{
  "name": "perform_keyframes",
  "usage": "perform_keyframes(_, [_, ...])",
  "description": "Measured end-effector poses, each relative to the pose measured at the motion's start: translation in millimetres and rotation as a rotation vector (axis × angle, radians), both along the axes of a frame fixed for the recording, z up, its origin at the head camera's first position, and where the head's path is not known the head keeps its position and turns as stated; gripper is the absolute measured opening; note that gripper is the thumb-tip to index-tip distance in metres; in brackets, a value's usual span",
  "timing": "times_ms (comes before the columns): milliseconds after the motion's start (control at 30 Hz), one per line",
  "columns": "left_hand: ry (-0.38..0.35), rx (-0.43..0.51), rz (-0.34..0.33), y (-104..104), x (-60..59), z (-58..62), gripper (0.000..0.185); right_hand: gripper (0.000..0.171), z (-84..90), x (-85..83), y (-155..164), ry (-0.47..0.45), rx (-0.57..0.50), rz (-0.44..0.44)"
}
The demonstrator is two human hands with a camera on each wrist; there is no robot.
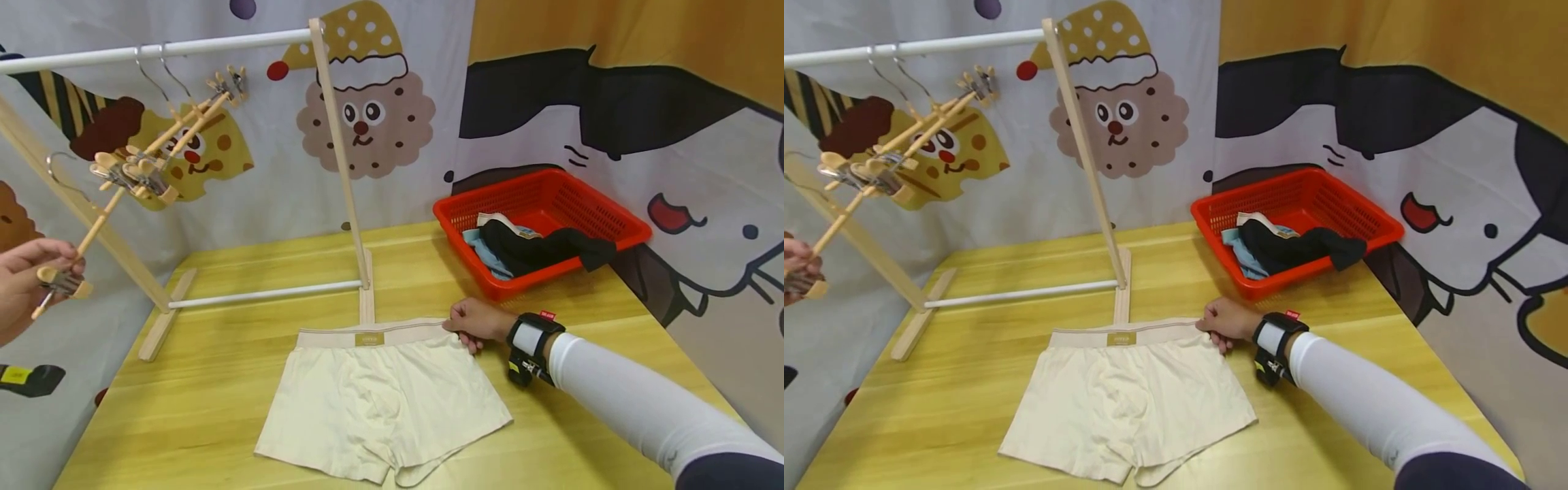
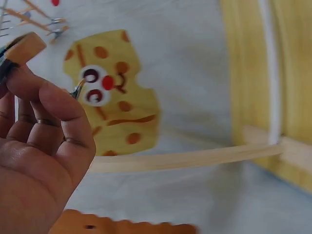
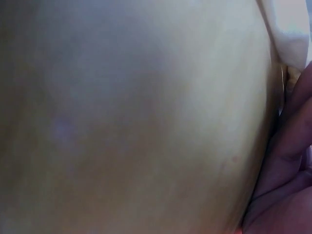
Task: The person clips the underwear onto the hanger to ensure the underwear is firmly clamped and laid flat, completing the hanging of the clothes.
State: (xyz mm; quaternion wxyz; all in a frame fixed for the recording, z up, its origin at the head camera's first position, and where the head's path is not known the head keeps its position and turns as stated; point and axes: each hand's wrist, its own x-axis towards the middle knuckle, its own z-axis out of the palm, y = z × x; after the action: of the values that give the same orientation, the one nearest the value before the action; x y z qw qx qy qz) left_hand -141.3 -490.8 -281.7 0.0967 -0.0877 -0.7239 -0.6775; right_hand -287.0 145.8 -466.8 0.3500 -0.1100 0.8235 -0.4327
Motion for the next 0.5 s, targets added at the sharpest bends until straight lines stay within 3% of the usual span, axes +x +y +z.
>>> perform_keyframes(100, [-0.060, -0.106, 0.011, 11.7, 11.7, -18.0, 0.024, 0.031, -0.1, -0.1, 0.7, 0.002, 0.007, 0.006])
perform_keyframes(200, [-0.094, -0.235, -0.034, 22.7, 20.5, -35.2, 0.025, 0.032, -0.2, -0.1, 0.9, -0.001, 0.008, 0.009])
perform_keyframes(300, [-0.104, -0.239, -0.176, 32.5, 24.9, -52.7, 0.031, 0.032, -0.7, -0.4, 0.7, -0.007, 0.002, 0.009])
perform_keyframes(433, [-0.143, -0.117, -0.418, 47.8, 23.8, -72.3, 0.038, 0.032, -2.6, -2.0, 0.3, -0.002, -0.004, 0.004])
perform_keyframes(500, [-0.162, -0.122, -0.501, 57.5, 22.0, -78.0, 0.038, 0.033, -3.7, -2.9, 0.3, 0.002, -0.005, 0.005])
